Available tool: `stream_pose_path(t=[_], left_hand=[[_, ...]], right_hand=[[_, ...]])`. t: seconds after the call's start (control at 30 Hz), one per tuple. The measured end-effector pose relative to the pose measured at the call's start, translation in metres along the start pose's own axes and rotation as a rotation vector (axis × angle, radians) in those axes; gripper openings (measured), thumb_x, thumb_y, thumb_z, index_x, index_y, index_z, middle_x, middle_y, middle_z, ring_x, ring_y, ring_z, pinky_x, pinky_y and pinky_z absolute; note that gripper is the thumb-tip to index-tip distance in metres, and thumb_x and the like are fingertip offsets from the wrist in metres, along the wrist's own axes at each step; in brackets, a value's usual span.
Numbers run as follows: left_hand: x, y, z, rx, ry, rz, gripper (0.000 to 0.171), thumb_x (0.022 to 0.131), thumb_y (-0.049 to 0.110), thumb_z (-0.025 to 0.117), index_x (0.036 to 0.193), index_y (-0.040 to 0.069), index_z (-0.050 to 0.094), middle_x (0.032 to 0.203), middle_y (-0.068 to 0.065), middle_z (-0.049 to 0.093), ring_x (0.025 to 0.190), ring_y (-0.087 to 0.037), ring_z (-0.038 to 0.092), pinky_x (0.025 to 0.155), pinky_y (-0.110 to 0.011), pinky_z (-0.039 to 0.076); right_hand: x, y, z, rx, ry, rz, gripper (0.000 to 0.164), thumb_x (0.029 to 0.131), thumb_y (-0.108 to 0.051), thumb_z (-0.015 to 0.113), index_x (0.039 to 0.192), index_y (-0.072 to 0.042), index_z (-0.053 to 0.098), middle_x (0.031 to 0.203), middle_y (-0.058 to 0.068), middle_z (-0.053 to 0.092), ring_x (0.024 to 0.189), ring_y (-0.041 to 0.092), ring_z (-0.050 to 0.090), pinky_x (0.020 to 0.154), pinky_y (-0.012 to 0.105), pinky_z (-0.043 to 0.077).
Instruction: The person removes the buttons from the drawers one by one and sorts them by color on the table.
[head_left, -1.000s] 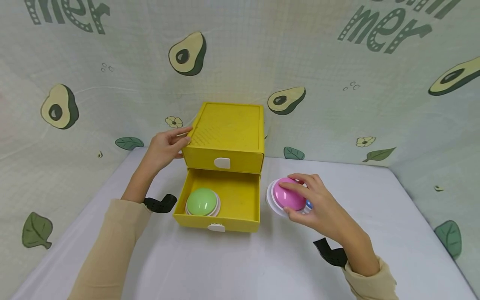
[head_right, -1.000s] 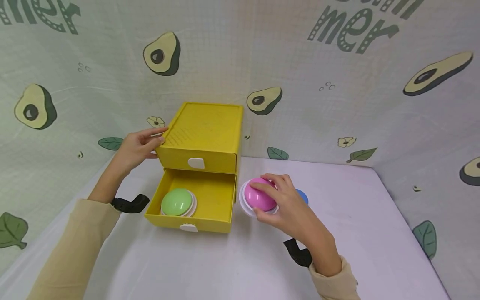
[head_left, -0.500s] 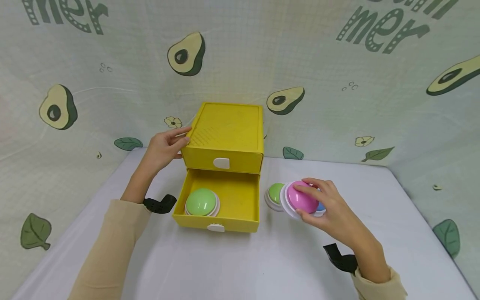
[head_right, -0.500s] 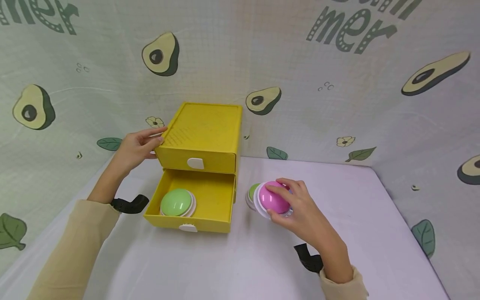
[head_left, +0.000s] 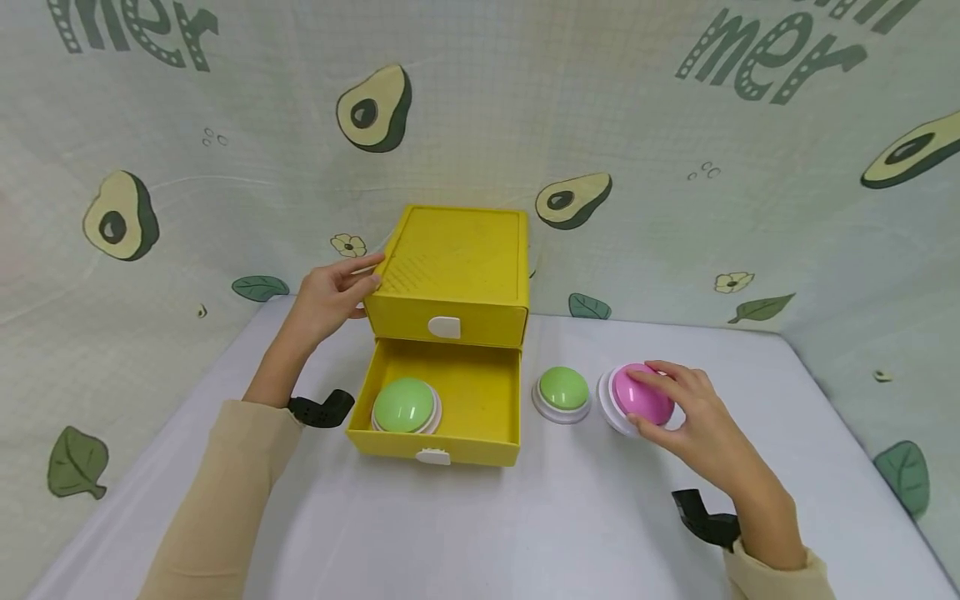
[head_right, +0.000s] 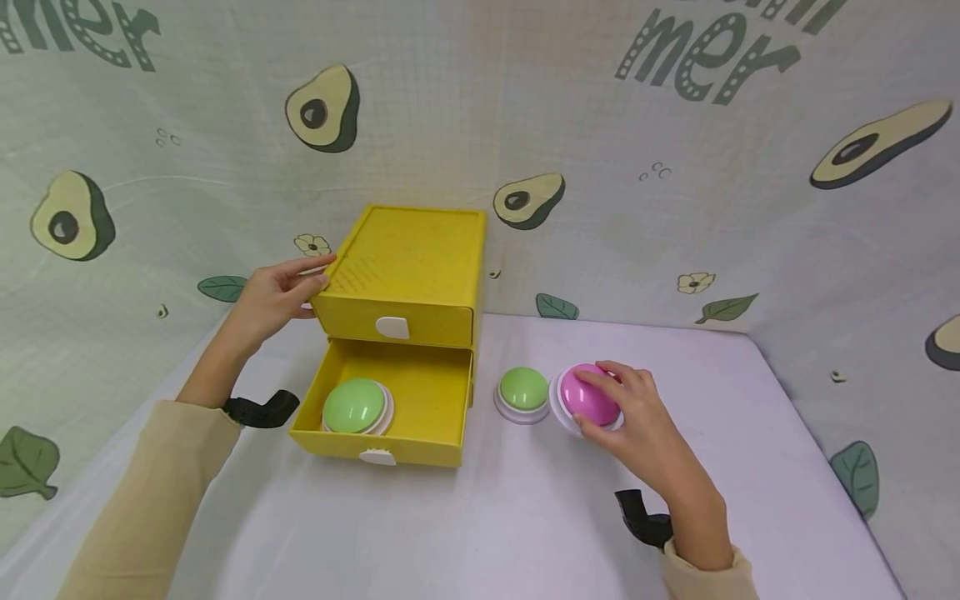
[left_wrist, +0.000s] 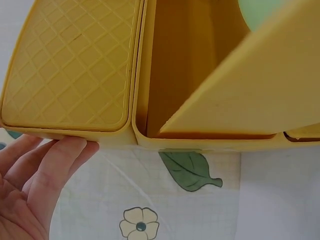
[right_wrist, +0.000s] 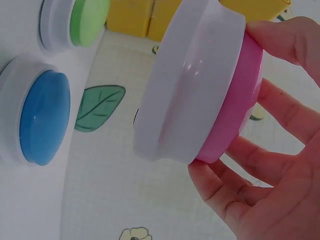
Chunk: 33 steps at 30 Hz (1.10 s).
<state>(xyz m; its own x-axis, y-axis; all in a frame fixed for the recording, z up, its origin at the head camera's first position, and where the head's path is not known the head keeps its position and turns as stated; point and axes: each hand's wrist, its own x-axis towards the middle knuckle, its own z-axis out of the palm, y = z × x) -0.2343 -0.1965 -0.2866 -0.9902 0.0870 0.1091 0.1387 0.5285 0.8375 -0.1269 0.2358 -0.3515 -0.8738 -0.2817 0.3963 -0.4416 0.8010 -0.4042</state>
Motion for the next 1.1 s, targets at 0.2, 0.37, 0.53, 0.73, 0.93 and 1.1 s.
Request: stream_pose_path(t=[0.2, 0.37, 0.53, 0.73, 0.93, 1.1], left_hand=[[0.0, 0.0, 0.001, -0.008, 0.0, -0.008, 0.048, 0.093, 0.037, 0.053, 0.139, 0.023, 0.046, 0.135, -0.009, 0.053, 0.111, -0.026, 0.06, 0.08, -0.037, 0.055], [-0.001, 0.0, 0.0, -0.012, 0.003, -0.017, 0.048, 0.094, 0.037, 0.052, 0.139, 0.023, 0.045, 0.134, -0.009, 0.053, 0.113, -0.025, 0.059, 0.078, -0.033, 0.056], [-0.001, 0.001, 0.001, -0.013, 0.003, -0.013, 0.048, 0.094, 0.037, 0.052, 0.139, 0.023, 0.045, 0.134, -0.009, 0.054, 0.112, -0.025, 0.059, 0.077, -0.031, 0.056], [-0.002, 0.0, 0.001, -0.014, 0.009, -0.007, 0.048, 0.093, 0.038, 0.053, 0.138, 0.023, 0.046, 0.133, -0.009, 0.055, 0.111, -0.025, 0.059, 0.079, -0.034, 0.056], [-0.001, 0.001, 0.003, -0.027, 0.015, 0.004, 0.048, 0.093, 0.037, 0.053, 0.138, 0.023, 0.046, 0.133, -0.01, 0.054, 0.113, -0.025, 0.059, 0.081, -0.037, 0.055], [-0.002, 0.001, 0.003, -0.032, 0.013, 0.002, 0.048, 0.094, 0.036, 0.053, 0.139, 0.022, 0.045, 0.134, -0.01, 0.054, 0.114, -0.025, 0.058, 0.082, -0.037, 0.054]], right_hand=[[-0.002, 0.012, -0.005, 0.009, -0.006, 0.067, 0.053, 0.074, -0.013, 0.077, 0.123, -0.006, 0.058, 0.129, 0.02, 0.046, 0.112, 0.036, 0.039, 0.071, 0.053, 0.054], [-0.004, 0.023, -0.008, 0.015, -0.031, 0.131, 0.055, 0.076, -0.016, 0.076, 0.125, -0.003, 0.055, 0.131, 0.024, 0.042, 0.115, 0.042, 0.036, 0.073, 0.059, 0.051], [-0.01, 0.037, -0.01, 0.009, -0.058, 0.194, 0.058, 0.078, -0.018, 0.075, 0.128, -0.002, 0.052, 0.132, 0.026, 0.039, 0.115, 0.045, 0.034, 0.071, 0.06, 0.051], [-0.016, 0.054, -0.011, -0.002, -0.059, 0.235, 0.057, 0.078, -0.016, 0.073, 0.129, -0.001, 0.051, 0.132, 0.028, 0.039, 0.113, 0.046, 0.033, 0.071, 0.061, 0.05], [-0.02, 0.069, -0.01, -0.016, -0.084, 0.288, 0.056, 0.082, -0.019, 0.07, 0.13, 0.001, 0.049, 0.131, 0.031, 0.037, 0.112, 0.048, 0.031, 0.071, 0.062, 0.049], [-0.021, 0.079, -0.005, -0.026, -0.132, 0.343, 0.058, 0.084, -0.023, 0.068, 0.132, 0.001, 0.046, 0.132, 0.032, 0.034, 0.113, 0.05, 0.029, 0.072, 0.062, 0.05]])
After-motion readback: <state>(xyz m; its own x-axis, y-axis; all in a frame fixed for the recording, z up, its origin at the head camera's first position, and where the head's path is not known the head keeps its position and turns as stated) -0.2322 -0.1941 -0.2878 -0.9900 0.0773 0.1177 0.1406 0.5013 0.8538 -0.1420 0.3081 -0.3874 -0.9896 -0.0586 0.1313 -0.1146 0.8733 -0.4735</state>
